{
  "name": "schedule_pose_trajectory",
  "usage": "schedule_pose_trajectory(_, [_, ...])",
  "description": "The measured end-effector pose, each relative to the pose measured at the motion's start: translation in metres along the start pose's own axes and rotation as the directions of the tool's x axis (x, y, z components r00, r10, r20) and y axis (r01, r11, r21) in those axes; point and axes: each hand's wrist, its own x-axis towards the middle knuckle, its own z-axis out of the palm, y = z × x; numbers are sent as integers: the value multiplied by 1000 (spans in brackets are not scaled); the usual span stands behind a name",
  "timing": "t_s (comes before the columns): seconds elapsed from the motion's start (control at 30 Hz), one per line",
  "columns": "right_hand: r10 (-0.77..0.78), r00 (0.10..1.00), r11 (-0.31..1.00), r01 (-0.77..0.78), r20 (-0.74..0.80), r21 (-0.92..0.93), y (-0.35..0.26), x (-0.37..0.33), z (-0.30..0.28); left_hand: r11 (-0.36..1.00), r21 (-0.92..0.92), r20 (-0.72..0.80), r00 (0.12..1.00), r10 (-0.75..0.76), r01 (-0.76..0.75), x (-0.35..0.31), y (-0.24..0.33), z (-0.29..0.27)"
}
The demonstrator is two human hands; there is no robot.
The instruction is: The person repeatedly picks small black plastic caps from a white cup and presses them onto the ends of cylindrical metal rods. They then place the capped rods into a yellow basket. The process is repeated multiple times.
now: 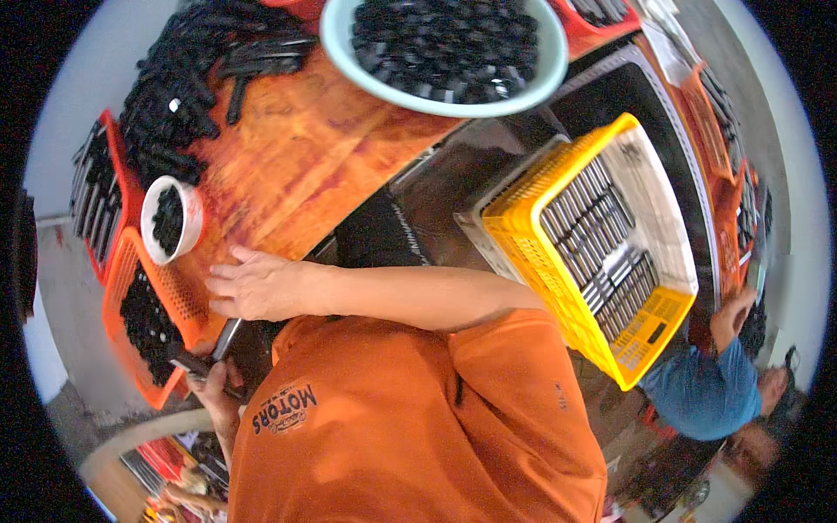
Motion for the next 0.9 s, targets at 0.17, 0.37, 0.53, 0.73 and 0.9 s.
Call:
schedule_pose_trajectory(0.17, [136, 933, 978, -180, 334, 104, 1, -16, -51, 994, -77, 96, 992, 84, -77, 8, 36, 38])
schedule_pose_trajectory(0.37, [419, 892, 897, -436, -170, -76, -7, -62, -90, 927, 216, 319, 919, 230, -306, 25, 58, 100])
schedule_pose_trajectory(0.53, [573, 684, 797, -593, -452, 113, -26, -111, -136, 884, 343, 422, 893, 156, -317, 40, 82, 158])
schedule_pose_trajectory(0.73, [972, 205, -63, -250, 116, 966, -57, -159, -137, 766, 91, 611, 644, 461, -636, 51, 81, 234])
schedule_pose_trajectory(0.9, [996, -93, 27, 224, -6, 974, -43, -155, -148, 391, 12, 901, 179, 394, -920, 44, 87, 292])
